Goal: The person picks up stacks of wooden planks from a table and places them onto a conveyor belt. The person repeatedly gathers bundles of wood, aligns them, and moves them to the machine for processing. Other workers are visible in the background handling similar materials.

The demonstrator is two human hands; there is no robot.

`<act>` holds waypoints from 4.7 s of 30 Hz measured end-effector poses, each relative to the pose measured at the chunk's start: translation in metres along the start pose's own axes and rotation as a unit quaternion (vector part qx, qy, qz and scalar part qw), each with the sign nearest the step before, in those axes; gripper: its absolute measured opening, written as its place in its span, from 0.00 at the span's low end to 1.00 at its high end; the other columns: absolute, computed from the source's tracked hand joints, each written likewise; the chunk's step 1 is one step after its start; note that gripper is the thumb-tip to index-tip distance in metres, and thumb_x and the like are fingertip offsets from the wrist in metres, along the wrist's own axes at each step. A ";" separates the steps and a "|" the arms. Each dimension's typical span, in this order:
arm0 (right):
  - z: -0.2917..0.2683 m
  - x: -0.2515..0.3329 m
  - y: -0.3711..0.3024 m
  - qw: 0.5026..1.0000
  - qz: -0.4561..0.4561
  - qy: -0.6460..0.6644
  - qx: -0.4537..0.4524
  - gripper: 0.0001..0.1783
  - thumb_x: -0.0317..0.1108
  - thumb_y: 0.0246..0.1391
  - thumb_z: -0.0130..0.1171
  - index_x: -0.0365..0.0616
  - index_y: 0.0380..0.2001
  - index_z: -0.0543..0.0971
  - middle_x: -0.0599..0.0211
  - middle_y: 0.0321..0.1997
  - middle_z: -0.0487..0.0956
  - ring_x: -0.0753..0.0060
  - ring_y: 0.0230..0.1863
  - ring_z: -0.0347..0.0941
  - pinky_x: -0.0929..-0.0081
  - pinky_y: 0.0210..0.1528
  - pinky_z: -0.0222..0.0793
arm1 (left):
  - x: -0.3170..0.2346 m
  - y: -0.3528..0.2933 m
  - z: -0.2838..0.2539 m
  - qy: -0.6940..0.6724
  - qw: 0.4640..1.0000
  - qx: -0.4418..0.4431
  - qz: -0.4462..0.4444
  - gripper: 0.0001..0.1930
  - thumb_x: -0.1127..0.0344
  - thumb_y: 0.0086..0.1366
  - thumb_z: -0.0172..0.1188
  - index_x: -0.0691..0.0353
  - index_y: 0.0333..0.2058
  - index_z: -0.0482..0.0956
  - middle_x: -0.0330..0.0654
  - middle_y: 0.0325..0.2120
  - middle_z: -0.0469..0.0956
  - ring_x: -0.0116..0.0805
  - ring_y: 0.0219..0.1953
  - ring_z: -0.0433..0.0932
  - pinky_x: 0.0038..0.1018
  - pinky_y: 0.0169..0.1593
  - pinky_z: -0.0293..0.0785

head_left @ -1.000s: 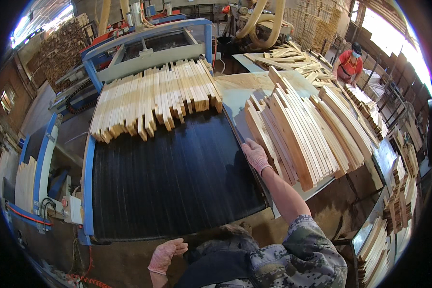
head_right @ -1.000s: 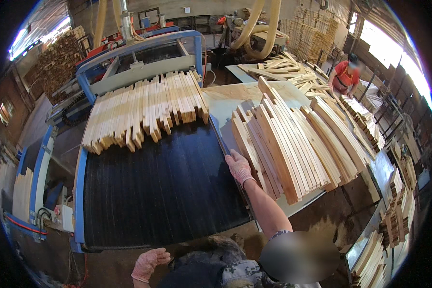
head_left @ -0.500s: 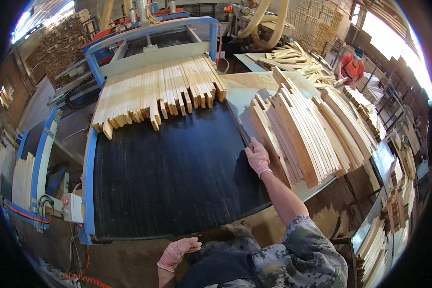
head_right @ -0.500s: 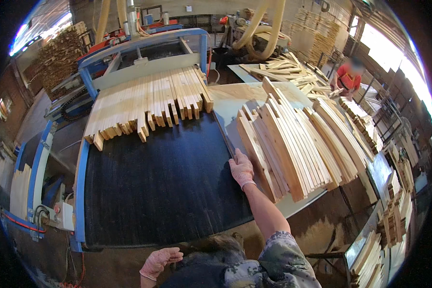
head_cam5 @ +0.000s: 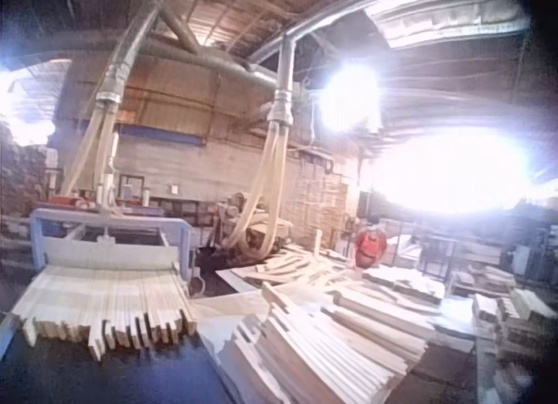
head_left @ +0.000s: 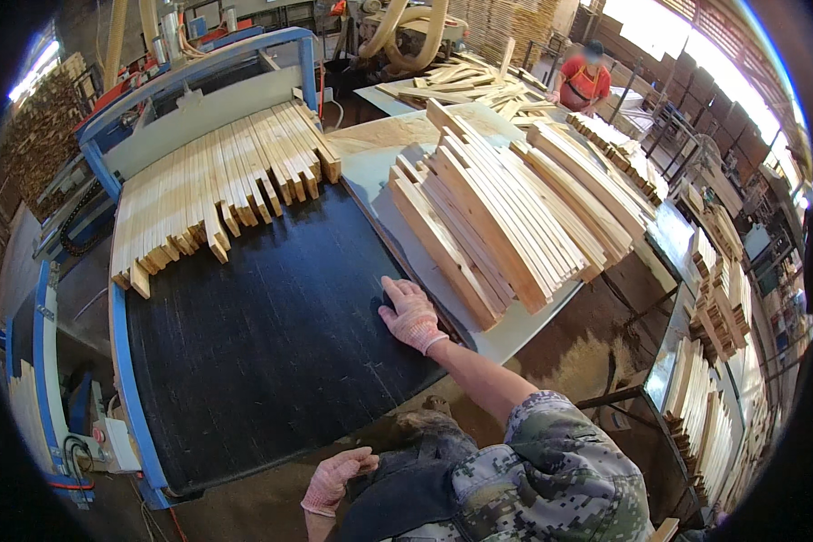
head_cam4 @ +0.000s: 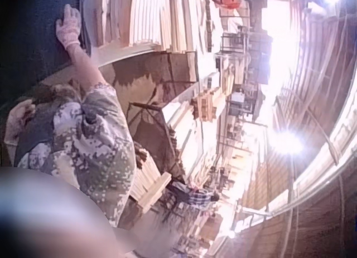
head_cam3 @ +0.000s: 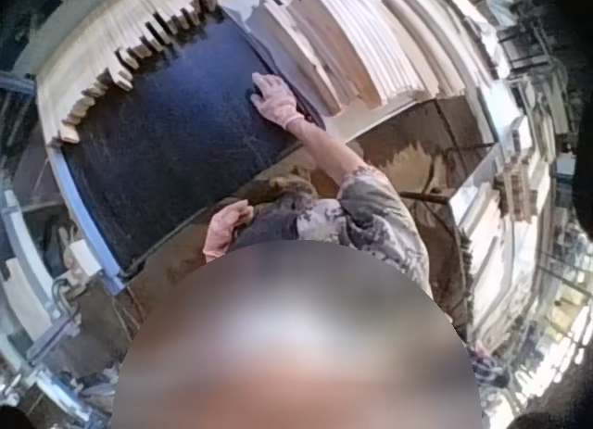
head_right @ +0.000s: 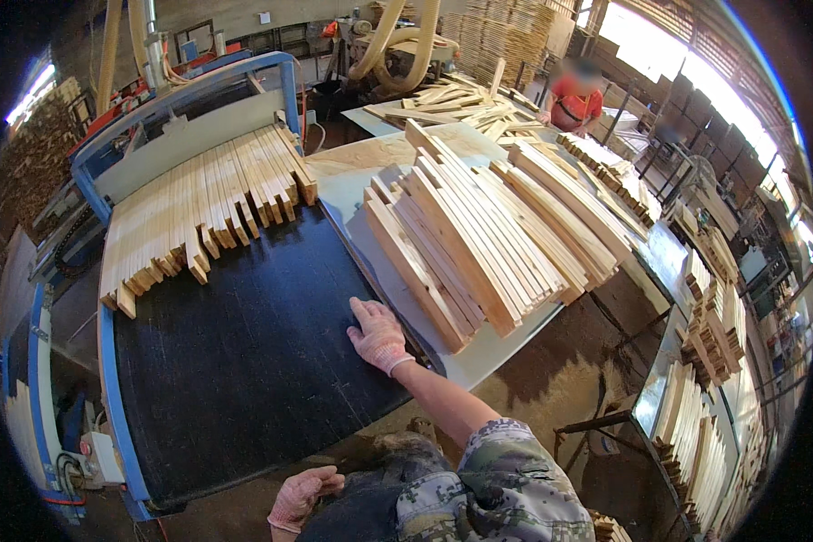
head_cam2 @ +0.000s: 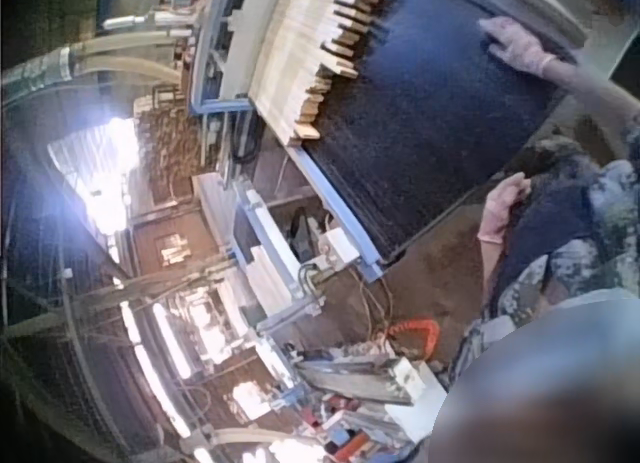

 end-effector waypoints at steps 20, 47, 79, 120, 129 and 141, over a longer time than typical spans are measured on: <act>-0.045 0.008 -0.189 0.938 0.029 0.339 0.062 0.35 0.35 0.65 0.69 0.49 0.73 0.73 0.57 0.66 0.79 0.57 0.67 0.74 0.62 0.70 0.70 | -0.364 -0.119 0.321 0.754 0.299 0.086 0.578 0.16 0.73 0.61 0.67 0.60 0.48 0.88 0.47 0.48 0.87 0.48 0.55 0.83 0.47 0.66 0.75; -0.279 -0.019 -0.109 0.949 -0.124 0.209 -0.202 0.31 0.22 0.62 0.68 0.39 0.68 0.76 0.52 0.66 0.82 0.58 0.67 0.79 0.63 0.71 0.72 | -0.335 -0.076 0.378 0.797 0.269 0.174 0.511 0.14 0.73 0.57 0.69 0.57 0.43 0.89 0.47 0.45 0.87 0.46 0.51 0.86 0.45 0.59 0.81; -0.320 -0.329 0.078 0.960 0.077 0.269 0.022 0.57 0.29 0.50 0.74 0.32 0.80 0.54 0.49 0.65 0.76 0.64 0.63 0.72 0.73 0.67 0.68 | -0.191 0.355 0.367 0.455 0.866 -0.055 0.202 0.44 0.51 0.70 0.71 0.73 0.74 0.62 0.63 0.62 0.78 0.48 0.62 0.81 0.35 0.63 0.78; -0.302 -0.232 0.088 0.969 0.181 0.141 0.093 0.47 0.69 0.64 0.59 0.23 0.53 0.83 0.42 0.41 0.87 0.51 0.46 0.87 0.58 0.56 0.79 | -0.171 0.403 0.344 0.461 0.828 -0.175 0.265 0.50 0.46 0.70 0.66 0.64 0.78 0.49 0.62 0.66 0.74 0.56 0.72 0.68 0.45 0.76 0.56; -0.294 -0.167 0.084 0.986 0.084 0.130 0.052 0.39 0.66 0.61 0.58 0.33 0.28 0.86 0.46 0.23 0.82 0.51 0.29 0.84 0.54 0.40 0.79 | -0.221 0.357 0.329 0.368 0.851 -0.076 0.366 0.54 0.64 0.65 0.73 0.65 0.80 0.47 0.51 0.66 0.75 0.42 0.64 0.76 0.35 0.69 0.72; -0.100 0.088 0.050 0.912 -0.066 0.339 0.221 0.23 0.34 0.64 0.70 0.36 0.59 0.79 0.59 0.51 0.89 0.69 0.52 0.84 0.68 0.59 0.78 | -0.234 0.147 0.065 0.336 0.847 -0.212 0.353 0.57 0.65 0.64 0.74 0.63 0.81 0.42 0.51 0.74 0.65 0.37 0.73 0.66 0.35 0.75 0.62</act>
Point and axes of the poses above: each hand's wrist, its own y-axis towards the middle knuckle, its own z-axis out of the palm, x = y × z, the point moved 5 cm from there along y, towards the middle knuckle
